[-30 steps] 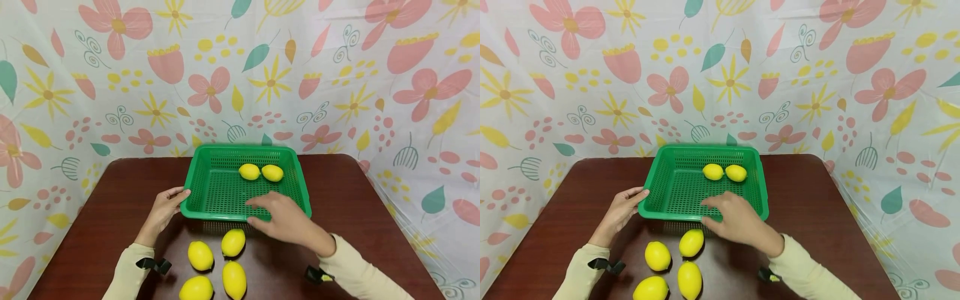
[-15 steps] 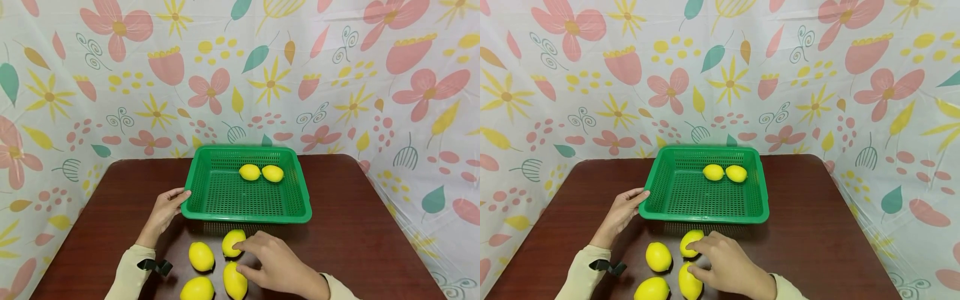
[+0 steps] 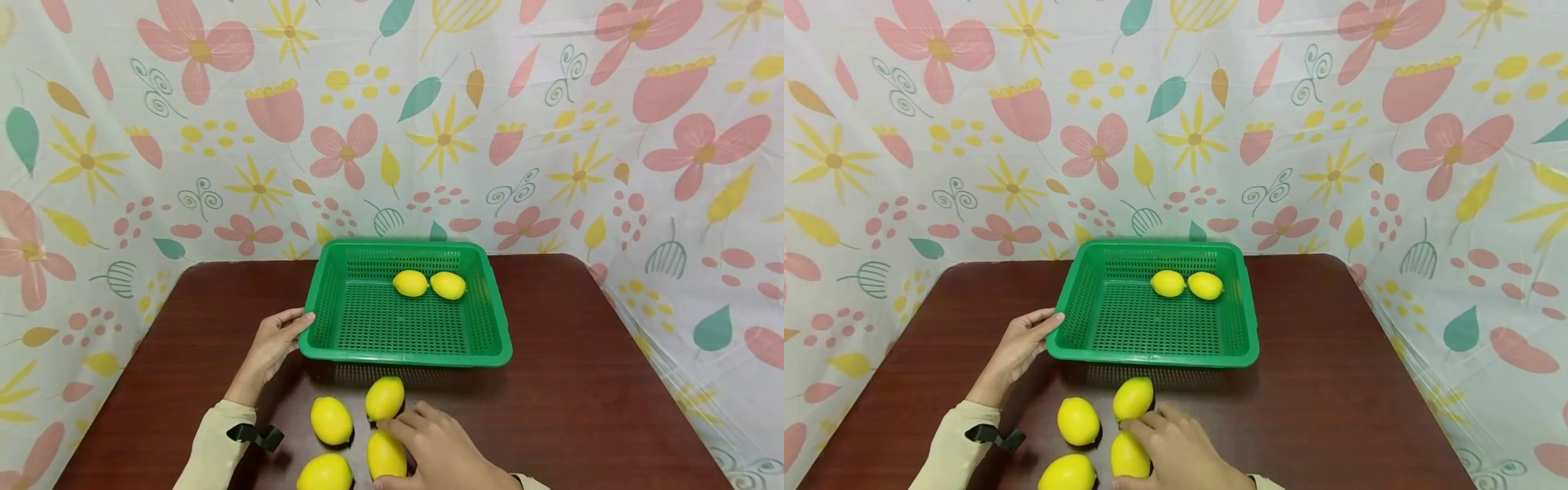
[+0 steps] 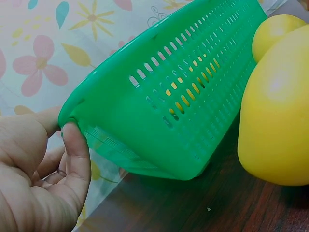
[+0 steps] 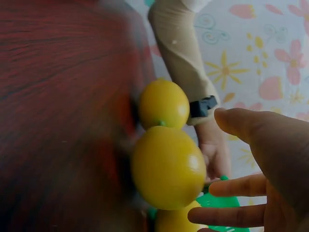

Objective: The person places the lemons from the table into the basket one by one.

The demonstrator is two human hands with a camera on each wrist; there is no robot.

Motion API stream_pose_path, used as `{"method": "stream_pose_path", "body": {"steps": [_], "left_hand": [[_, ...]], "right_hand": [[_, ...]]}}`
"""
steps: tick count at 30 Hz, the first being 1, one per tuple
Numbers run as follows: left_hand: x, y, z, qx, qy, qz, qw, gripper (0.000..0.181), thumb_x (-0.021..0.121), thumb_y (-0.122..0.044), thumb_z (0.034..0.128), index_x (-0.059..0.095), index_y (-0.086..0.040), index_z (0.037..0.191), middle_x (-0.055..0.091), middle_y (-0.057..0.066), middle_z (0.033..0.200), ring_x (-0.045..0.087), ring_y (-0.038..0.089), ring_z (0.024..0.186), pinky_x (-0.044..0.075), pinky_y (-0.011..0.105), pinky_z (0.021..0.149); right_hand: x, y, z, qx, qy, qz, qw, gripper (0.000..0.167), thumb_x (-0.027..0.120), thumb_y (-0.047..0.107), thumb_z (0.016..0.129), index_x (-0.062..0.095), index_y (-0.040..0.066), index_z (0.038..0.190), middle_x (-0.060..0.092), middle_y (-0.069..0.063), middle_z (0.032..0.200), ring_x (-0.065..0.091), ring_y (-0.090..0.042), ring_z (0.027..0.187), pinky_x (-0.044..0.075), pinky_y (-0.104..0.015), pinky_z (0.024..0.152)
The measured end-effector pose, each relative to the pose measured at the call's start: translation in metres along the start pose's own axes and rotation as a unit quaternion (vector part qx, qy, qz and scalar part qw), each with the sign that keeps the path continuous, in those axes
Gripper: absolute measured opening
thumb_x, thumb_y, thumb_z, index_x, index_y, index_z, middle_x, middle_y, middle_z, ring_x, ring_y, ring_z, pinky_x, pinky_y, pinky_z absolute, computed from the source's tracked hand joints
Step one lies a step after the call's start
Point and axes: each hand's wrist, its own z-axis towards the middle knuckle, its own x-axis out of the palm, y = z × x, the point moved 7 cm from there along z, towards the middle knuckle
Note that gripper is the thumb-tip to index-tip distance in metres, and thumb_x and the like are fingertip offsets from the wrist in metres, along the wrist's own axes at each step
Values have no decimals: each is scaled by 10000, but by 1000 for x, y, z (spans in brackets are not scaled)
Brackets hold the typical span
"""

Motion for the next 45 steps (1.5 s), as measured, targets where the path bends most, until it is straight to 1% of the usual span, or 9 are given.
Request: {"method": "stream_pose_path", "body": {"steps": [4,11,15,20,24,31,38,40,45], "left_hand": [[0,0,0,-17,-9,13,10000,557,691,-304,1005,537,11,1438,641,2,1111,624,100,855,561,260,782],[2,-1,0,17,27,-44,10000,550,690,-292,1006,539,21,1433,648,-1,1080,624,92,837,563,256,773],[2,0,0,-5,12,-55,10000,549,687,-285,1009,532,18,1439,644,-2,1084,622,96,837,562,255,770],[2,1,1,5,11,-44,10000,562,688,-298,1007,527,17,1444,646,1,1104,623,93,846,562,255,775],[1,2,1,-14,-29,-8,10000,569,692,-304,1004,525,8,1450,635,7,1122,616,95,843,562,257,778],[1,1,2,-8,-36,-45,10000,580,694,-326,1000,527,-1,1451,628,-3,1113,594,91,837,547,243,769],[2,2,0,-45,-30,-135,9999,565,678,-299,1013,512,3,1461,619,-5,1098,591,80,815,546,234,760],[2,2,-1,-51,-25,-170,9998,561,676,-293,1015,510,3,1461,619,-7,1087,596,79,812,549,234,761],[2,2,-1,-2,-30,-197,9998,559,678,-288,1014,512,15,1454,628,-13,1061,606,78,812,554,233,764]], "right_hand": [[6,-1,-1,-3,46,-113,9999,583,688,658,885,749,171,1199,714,80,904,450,-36,755,407,-176,612],[15,-3,-1,106,381,-114,9992,602,664,661,902,723,179,1257,711,72,887,460,-42,736,393,-188,574],[17,-5,-1,188,586,-9,9981,599,667,657,903,723,167,1243,698,70,867,472,-32,716,388,-187,549],[20,-8,-1,378,798,154,9960,616,664,671,897,716,170,1252,672,93,851,416,-11,679,354,-180,528],[23,-10,-1,515,934,356,9937,608,656,666,908,700,185,1277,664,112,880,397,-3,676,350,-180,524],[25,-16,-1,851,1130,691,9875,576,666,634,919,679,205,1304,690,127,999,469,2,736,394,-194,555],[25,-19,-3,1102,1199,1008,9815,525,702,608,904,682,232,1270,629,162,907,477,8,732,406,-210,555],[24,-20,-4,1143,1214,1018,9807,521,705,608,900,684,237,1265,627,172,920,471,13,735,406,-204,567],[19,-18,-5,1130,1323,1022,9794,560,694,623,901,685,222,1291,674,165,1040,475,21,765,420,-196,614]]}}
